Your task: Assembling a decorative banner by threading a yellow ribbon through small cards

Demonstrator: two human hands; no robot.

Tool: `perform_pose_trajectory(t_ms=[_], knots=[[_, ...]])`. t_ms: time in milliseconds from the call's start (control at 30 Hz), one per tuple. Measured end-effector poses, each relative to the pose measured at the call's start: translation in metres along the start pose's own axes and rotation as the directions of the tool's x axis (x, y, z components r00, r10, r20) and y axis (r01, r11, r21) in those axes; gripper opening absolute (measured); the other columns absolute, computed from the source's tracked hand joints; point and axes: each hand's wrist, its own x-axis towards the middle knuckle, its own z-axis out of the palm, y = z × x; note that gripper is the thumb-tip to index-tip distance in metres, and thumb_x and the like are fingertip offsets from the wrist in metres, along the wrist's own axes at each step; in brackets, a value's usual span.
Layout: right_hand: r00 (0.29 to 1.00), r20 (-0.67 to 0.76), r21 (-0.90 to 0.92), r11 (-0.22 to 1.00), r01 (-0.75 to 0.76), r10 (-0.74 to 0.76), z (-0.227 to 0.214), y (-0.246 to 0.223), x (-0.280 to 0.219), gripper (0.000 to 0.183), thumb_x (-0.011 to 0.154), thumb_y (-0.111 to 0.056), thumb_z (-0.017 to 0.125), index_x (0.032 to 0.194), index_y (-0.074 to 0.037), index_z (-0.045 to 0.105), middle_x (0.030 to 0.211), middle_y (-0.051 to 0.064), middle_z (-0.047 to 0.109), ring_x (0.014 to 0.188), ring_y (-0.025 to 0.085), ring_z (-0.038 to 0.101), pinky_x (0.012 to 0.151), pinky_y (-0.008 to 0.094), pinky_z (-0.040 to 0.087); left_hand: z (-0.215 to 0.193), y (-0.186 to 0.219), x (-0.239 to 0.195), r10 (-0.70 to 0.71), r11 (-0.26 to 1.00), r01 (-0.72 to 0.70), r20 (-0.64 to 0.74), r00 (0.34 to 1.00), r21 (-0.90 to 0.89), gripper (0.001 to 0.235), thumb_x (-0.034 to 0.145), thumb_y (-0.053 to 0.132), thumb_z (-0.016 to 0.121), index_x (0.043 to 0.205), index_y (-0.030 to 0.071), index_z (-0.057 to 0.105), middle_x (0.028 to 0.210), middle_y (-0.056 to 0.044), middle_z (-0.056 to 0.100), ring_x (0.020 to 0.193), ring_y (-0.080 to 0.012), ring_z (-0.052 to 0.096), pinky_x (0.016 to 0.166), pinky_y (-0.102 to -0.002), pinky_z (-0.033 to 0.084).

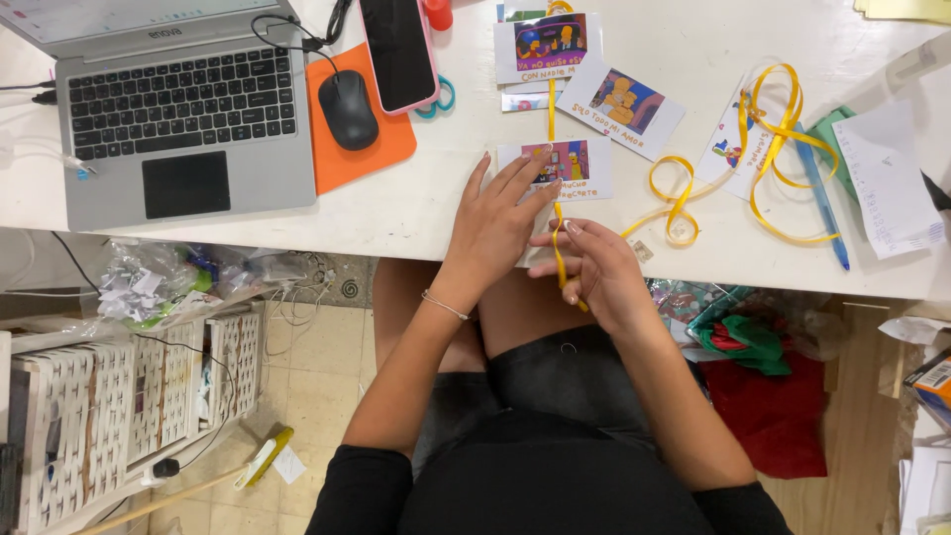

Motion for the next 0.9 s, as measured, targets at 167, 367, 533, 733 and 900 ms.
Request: perform_pose_trajectory(t_ms=[167,367,533,733,900], knots=[[1.0,-0.008,0.102,0.995,-0.02,0.021,-0.01,0.005,0.011,0.041,0.104,-0.026,0.052,0.128,0.006,0.053,0.117,0.022,0.072,0.082,0.031,0.079,0.035,0.02,0.048,-0.002,-0.001,0.0,0.009,1.0,-0.009,0.019,1.0,-0.005,0.036,0.098,0.014,0.061,0.13,0.026,0.067,0.146,-0.001,0.058,0.138,-0.0244,0.054,0.119,-0.062,0.029],[0.998,-0.06,0.038,0.999,0.019,-0.017,-0.012,0.015,0.012,0.025,0.104,-0.016,0.054,0.11,0.007,0.06,0.089,0.021,0.074,0.073,0.032,0.079,0.034,0.022,0.051,-0.002,-0.002,0.001,0.022,0.999,-0.022,0.003,1.0,0.03,0.033,0.098,0.016,0.06,0.128,0.028,0.067,0.139,0.001,0.064,0.136,-0.0232,0.055,0.118,-0.062,0.029],[0.982,-0.135,-0.132,0.985,0.112,-0.129,-0.002,0.009,0.003,0.025,0.105,-0.018,0.055,0.106,0.006,0.064,0.069,0.019,0.066,0.056,0.032,0.075,0.028,0.023,0.046,0.001,-0.003,0.0,0.019,0.999,-0.019,-0.002,1.0,0.038,0.033,0.098,0.017,0.06,0.128,0.029,0.067,0.139,0.002,0.064,0.136,-0.0232,0.055,0.118,-0.064,0.029],[0.873,-0.121,-0.729,0.639,0.244,-0.472,0.007,0.006,-0.022,0.011,0.096,-0.011,0.073,0.089,-0.002,0.072,0.06,0.012,0.068,0.049,0.02,0.071,0.039,0.022,0.047,-0.002,-0.001,0.001,-0.017,1.0,0.017,0.045,0.999,-0.007,0.032,0.098,0.014,0.062,0.128,0.026,0.069,0.14,0.0,0.065,0.137,-0.0246,0.055,0.119,-0.064,0.027],[0.929,-0.109,-0.723,0.669,0.171,-0.355,0.005,0.012,-0.033,0.012,0.094,-0.013,0.071,0.084,-0.009,0.076,0.058,0.005,0.07,0.053,0.017,0.073,0.049,0.025,0.056,-0.003,0.0,0.001,-0.014,1.0,0.013,0.063,0.998,0.011,0.033,0.099,0.014,0.062,0.129,0.028,0.068,0.141,0.0,0.063,0.139,-0.0241,0.053,0.119,-0.065,0.026]])
